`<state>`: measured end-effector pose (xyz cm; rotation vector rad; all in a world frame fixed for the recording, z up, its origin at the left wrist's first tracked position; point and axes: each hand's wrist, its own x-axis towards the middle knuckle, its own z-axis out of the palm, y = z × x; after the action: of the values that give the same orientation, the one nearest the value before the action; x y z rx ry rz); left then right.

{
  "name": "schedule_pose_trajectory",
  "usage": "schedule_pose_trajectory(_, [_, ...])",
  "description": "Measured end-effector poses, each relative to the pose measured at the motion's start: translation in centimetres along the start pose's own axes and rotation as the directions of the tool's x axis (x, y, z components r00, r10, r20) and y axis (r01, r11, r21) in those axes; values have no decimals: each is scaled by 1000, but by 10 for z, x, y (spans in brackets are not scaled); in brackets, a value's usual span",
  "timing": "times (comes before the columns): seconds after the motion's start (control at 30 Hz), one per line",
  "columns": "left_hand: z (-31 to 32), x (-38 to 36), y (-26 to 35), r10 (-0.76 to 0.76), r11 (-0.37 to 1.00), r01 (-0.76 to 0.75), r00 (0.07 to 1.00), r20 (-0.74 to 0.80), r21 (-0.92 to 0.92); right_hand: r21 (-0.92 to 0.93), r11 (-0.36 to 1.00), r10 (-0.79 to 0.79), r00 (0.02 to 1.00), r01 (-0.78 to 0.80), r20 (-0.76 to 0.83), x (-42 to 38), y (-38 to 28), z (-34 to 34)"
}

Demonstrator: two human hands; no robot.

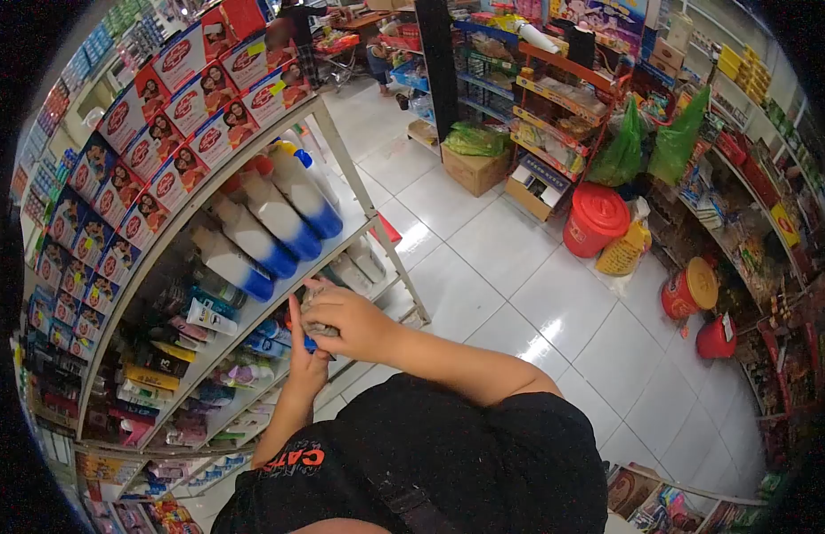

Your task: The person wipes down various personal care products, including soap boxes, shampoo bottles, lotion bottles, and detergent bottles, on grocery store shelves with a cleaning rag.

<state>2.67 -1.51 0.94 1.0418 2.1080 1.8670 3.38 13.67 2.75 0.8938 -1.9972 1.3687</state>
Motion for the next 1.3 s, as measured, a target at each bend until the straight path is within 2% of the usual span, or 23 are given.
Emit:
schedule_pose_trajectory(0.13, [0,-8,-17,115,991,-114,993,-11,68,8,990,144,989,-143,-20,-2,18,-7])
schedule_pose_trajectory(0.2, [2,-7,-15,77,997,-77,996,-40,19,-39,980,194,979,-197,-71,-2,21,-7])
schedule_pose_trajectory(0.3, [3,-3,-13,44,996,-49,996,-72,-78,26,999,39,996,-41,77,1,2,-2])
schedule_pose_trajectory(0.33, [1,-2,-14,55,995,-61,996,-74,-83,43,995,83,981,-92,175,0,-10,-1])
schedule_pose_trajectory(0.43, [0,-3,-17,17,994,-28,995,-101,-107,137,990,16,991,-34,131,-4,-1,3])
schedule_pose_trajectory(0.5, [1,-2,-16,-44,988,26,992,-118,-151,77,995,52,997,-56,57,-4,1,1])
schedule_pose_trajectory(0.53, [2,-2,-14,-29,986,9,993,-116,-167,45,997,67,998,-68,17,-3,2,-2])
schedule_pose_trajectory(0.6, [4,-4,-12,3,979,-25,994,-108,-202,-3,985,175,984,-175,-21,-6,22,-6])
schedule_pose_trajectory(0.67, [2,-6,-15,-67,972,43,993,-95,-231,-14,958,284,954,-286,-97,-13,29,-14])
schedule_pose_trajectory(0.7, [-2,-7,-18,-99,967,75,991,-88,-242,-21,961,268,952,-274,-147,-13,27,-15])
schedule_pose_trajectory(0.73, [-6,-9,-24,-145,915,109,987,-65,-388,-28,964,253,947,-264,-197,-15,24,-14])
schedule_pose_trajectory(0.77, [-6,-7,-24,-178,901,124,979,-95,-415,-35,966,240,939,-256,-247,-18,21,-13])
schedule_pose_trajectory(0.83, [-3,-2,-20,-253,867,156,956,-150,-473,-57,988,132,977,-143,-168,-19,10,-8])
schedule_pose_trajectory(0.87, [0,-1,-28,-305,797,141,933,-190,-587,-65,994,77,989,-85,-125,-19,6,-4])
schedule_pose_trajectory(0.97, [-5,1,-33,-591,471,281,804,-62,-836,-131,991,14,998,-6,62,-25,3,19])
schedule_pose_trajectory(1.1, [-20,4,-36,-565,635,209,783,-262,-744,-156,982,-72,975,107,212,-27,5,19])
schedule_pose_trajectory(1.13, [-26,3,-47,-491,673,147,821,-290,-724,-168,979,-86,977,119,194,-26,6,17])
schedule_pose_trajectory(1.23, [-17,2,-39,-413,770,180,871,-264,-612,-185,976,-89,988,111,124,-21,5,14])
schedule_pose_trajectory(1.27, [-8,2,-22,-427,720,198,881,-201,-665,-182,980,-68,994,83,86,-18,4,13])
schedule_pose_trajectory(1.3, [-4,3,-22,-449,704,190,866,-222,-684,-179,982,-49,998,57,48,-14,5,13])
